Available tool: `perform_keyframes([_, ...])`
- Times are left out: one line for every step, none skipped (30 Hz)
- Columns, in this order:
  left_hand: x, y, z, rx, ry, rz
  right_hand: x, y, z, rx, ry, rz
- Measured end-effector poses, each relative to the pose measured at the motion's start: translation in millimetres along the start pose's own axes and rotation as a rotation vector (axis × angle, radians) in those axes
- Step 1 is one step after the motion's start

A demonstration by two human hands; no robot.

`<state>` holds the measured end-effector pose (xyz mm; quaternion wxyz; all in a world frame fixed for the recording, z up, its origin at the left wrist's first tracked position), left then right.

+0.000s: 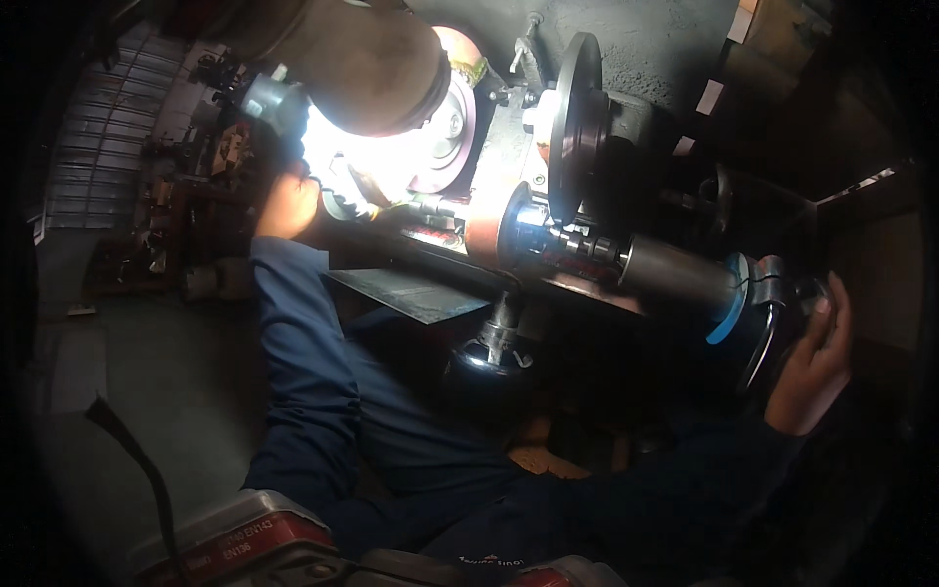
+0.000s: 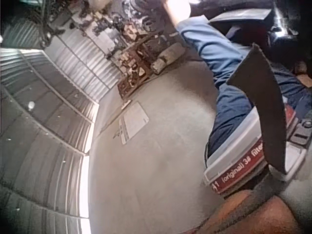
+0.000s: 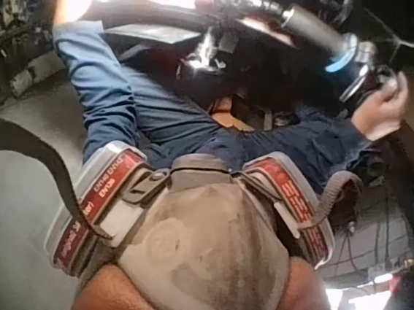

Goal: The person operates a lathe to machine a metal piece. They turn various hand wheels to advance the cutting tool against the rotating workpiece and adjust its position.

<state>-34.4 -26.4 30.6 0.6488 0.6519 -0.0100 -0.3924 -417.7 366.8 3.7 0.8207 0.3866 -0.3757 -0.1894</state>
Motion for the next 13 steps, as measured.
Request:
perform_keyframes([-0.9, 0.7, -0.5, 0.003, 0.008, 0.014, 0.2, -0.2, -0.7, -0.007, -0.025, 0.012])
perform_keyframes([7.0, 1.4, -0.3, 0.021, 0.035, 0.007, -0.2, -1.2, -1.6, -0.018, -0.05, 0.02])
perform_keyframes([14.8, 2.0, 0.3, 0.039, 0.062, 0.001, 0.5, -0.6, -1.9, -0.031, -0.019, 0.037])
perform_keyframes([20.7, 3.1, -0.4, 0.042, -0.017, 0.121, -1.2, -1.2, -2.3, -0.042, -0.002, 0.036])
perform_keyframes([25.7, 3.3, -1.1, 0.047, -0.056, 0.185, -2.1, -2.1, -2.6, -0.052, 0.016, 0.034])
perform_keyframes([29.3, 3.8, -2.0, 0.051, -0.095, 0.25, 1.6, -3.2, -4.1, -0.051, -0.017, 0.037])
perform_keyframes([23.3, 2.6, -3.3, 0.018, -0.087, 0.247, 3.6, -4.2, -4.8, -0.046, -0.021, 0.038])
perform_keyframes([22.5, 1.1, -2.5, 0.005, -0.083, 0.248, 3.9, -4.9, -5.8, -0.066, -0.054, 0.066])
perform_keyframes([21.8, -0.1, -1.7, -0.009, -0.079, 0.25, 2.3, -5.7, -7.1, -0.086, -0.087, 0.094])
perform_keyframes([23.4, -0.8, -1.3, -0.04, -0.127, 0.206, -1.0, -6.8, -9.3, -0.096, -0.099, 0.108])
perform_keyframes([25.1, -0.2, -0.7, -0.019, -0.092, 0.201, -2.4, -8.1, -10.6, -0.092, -0.102, 0.11])
perform_keyframes([26.3, 0.4, 0.0, 0.002, -0.057, 0.197, -3.2, -9.0, -11.9, -0.113, -0.1, 0.14])
perform_keyframes([26.3, -0.3, 1.7, 0.005, -0.056, 0.201, -2.6, -9.7, -12.5, -0.135, -0.097, 0.168])
Point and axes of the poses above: each hand's wrist, its own z-axis towards the middle knuckle, its own y-axis out of the back of the hand, x = y × z, the point moved 3 cm from there along z, towards the middle knuckle, and after that the axes turned 2 degrees about y, right-handed, at the moved point
